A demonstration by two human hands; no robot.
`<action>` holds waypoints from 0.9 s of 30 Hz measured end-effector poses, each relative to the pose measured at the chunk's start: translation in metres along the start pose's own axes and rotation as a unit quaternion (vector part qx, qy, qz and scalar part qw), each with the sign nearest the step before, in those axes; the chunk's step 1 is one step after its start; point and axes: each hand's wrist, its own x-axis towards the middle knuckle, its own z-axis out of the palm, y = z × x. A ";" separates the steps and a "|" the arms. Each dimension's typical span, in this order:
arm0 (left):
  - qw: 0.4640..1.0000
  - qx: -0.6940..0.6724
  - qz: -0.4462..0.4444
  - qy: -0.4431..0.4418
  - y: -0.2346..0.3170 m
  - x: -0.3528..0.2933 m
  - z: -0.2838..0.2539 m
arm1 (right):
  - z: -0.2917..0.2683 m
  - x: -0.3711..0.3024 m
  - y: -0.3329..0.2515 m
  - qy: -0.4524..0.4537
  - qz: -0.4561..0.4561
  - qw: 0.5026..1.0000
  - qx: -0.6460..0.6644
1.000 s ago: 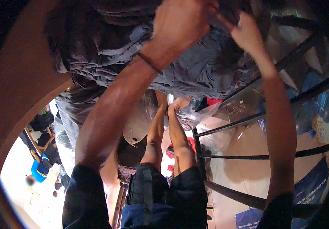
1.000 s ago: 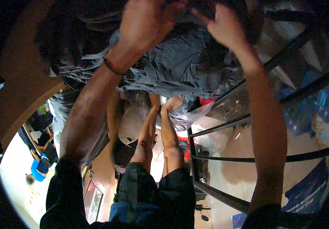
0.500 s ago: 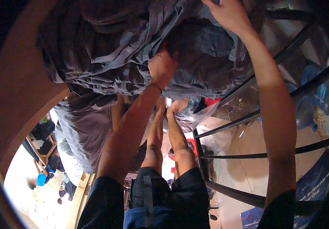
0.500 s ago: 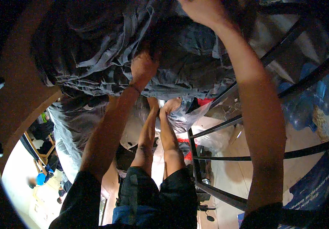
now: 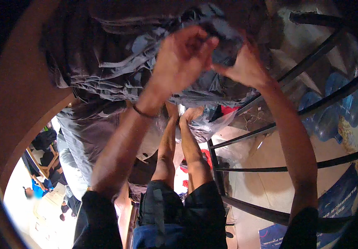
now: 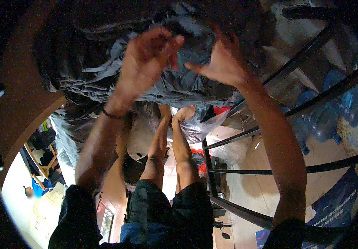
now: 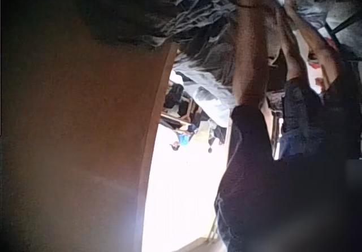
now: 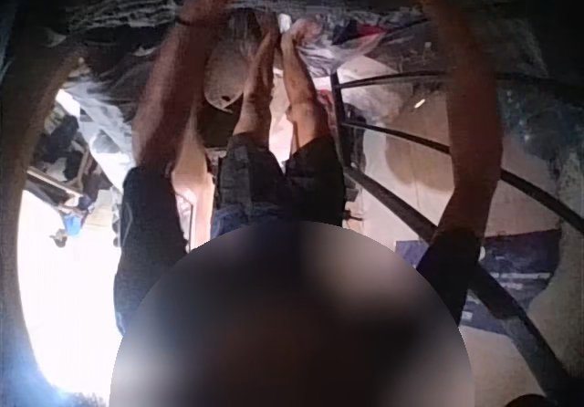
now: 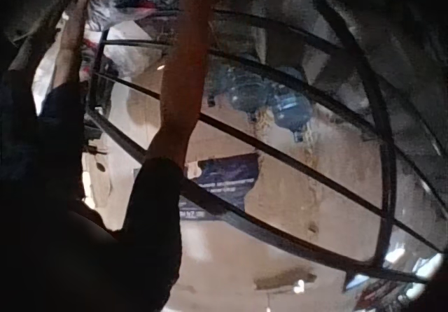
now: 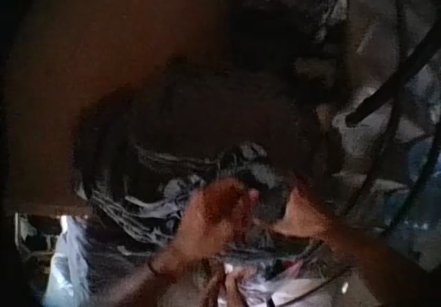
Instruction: The person repeatedly picks up folded grey garments from a pile, unfolds them, refolds them, and places them back on the pile. The person handles the garments one at a time, using both hands to align and fold the fabric.
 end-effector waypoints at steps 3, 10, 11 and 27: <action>0.984 -0.062 0.144 0.083 0.006 0.020 -0.004 | -0.010 0.041 0.002 0.019 0.161 0.986 0.028; 0.831 0.519 0.111 0.167 -0.094 -0.045 0.026 | -0.050 0.103 -0.006 -0.071 0.179 0.981 -0.021; 0.826 0.514 0.132 0.191 -0.109 -0.034 0.027 | -0.051 0.106 -0.009 -0.065 0.180 0.981 -0.037; 0.916 0.325 0.221 0.084 -0.100 -0.030 0.077 | -0.051 0.114 0.017 0.046 0.005 0.999 -0.002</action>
